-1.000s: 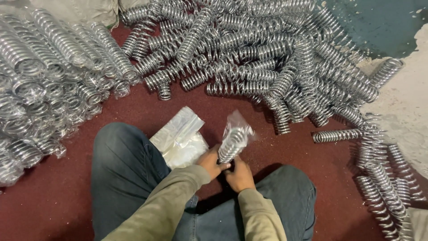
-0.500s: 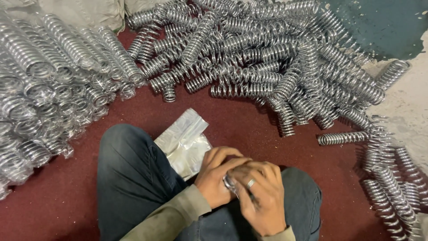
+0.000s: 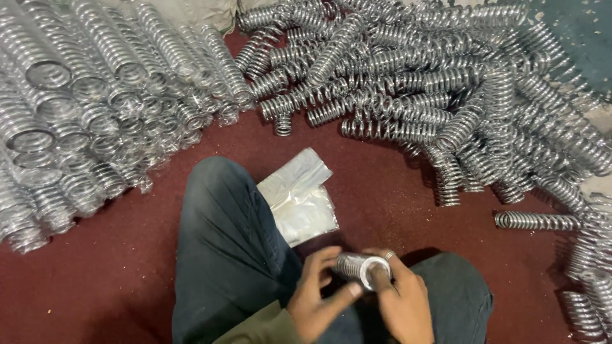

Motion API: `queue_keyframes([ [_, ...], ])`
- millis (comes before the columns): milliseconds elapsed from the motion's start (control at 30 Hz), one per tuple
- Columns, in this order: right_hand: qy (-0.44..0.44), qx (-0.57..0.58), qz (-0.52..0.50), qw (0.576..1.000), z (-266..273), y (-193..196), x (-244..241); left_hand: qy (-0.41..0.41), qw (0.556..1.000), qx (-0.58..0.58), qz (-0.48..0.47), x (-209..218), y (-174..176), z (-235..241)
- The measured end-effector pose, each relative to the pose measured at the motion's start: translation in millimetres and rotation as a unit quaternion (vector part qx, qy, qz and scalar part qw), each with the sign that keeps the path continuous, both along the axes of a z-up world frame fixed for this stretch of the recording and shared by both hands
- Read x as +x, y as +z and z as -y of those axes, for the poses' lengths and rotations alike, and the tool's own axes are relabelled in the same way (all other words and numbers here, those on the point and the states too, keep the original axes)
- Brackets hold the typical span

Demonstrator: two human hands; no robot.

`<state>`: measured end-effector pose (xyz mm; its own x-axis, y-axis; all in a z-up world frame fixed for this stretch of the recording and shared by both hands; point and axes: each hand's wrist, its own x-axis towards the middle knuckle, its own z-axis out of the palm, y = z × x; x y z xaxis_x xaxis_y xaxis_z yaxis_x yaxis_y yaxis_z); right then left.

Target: The person sits on the floor and places metal springs into small plastic bags, then moves the bagged springs onto a pile.

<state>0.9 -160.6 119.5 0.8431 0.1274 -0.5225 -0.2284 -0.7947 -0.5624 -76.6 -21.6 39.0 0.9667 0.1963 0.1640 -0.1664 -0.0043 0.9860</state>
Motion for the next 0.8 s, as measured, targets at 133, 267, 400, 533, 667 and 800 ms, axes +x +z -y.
queue_keyframes([
  [133, 0.093, 0.048, 0.224, 0.969, -39.3, -4.3, -29.5, 0.019, 0.791, -0.466, -0.396, 7.4, -10.7, -43.4],
  [267, 0.135, 0.275, 0.257, 0.917, -83.0, 38.6, -67.7, 0.213, 0.904, -0.319, -0.19, 39.7, 83.6, -104.9],
  [400, 0.126, 0.153, 0.237, 0.951, -71.8, 62.8, -46.2, 0.236, 0.959, -0.155, 0.022, 94.6, 77.3, -259.2],
  [533, 0.188, 0.113, 0.192, 0.957, -37.6, 35.1, -5.7, 0.387, 0.848, 0.339, -0.128, 163.9, 26.1, -501.1],
  [667, 0.203, 0.118, 0.283, 0.93, -28.5, -2.3, 66.3, 0.422, 0.756, 0.425, -0.263, 238.4, -87.0, -688.4],
  [800, 0.192, -0.048, 0.368, 0.908, -22.7, -65.6, 187.4, 0.373, 0.749, 0.545, 0.043, 171.8, 21.2, -483.9],
])
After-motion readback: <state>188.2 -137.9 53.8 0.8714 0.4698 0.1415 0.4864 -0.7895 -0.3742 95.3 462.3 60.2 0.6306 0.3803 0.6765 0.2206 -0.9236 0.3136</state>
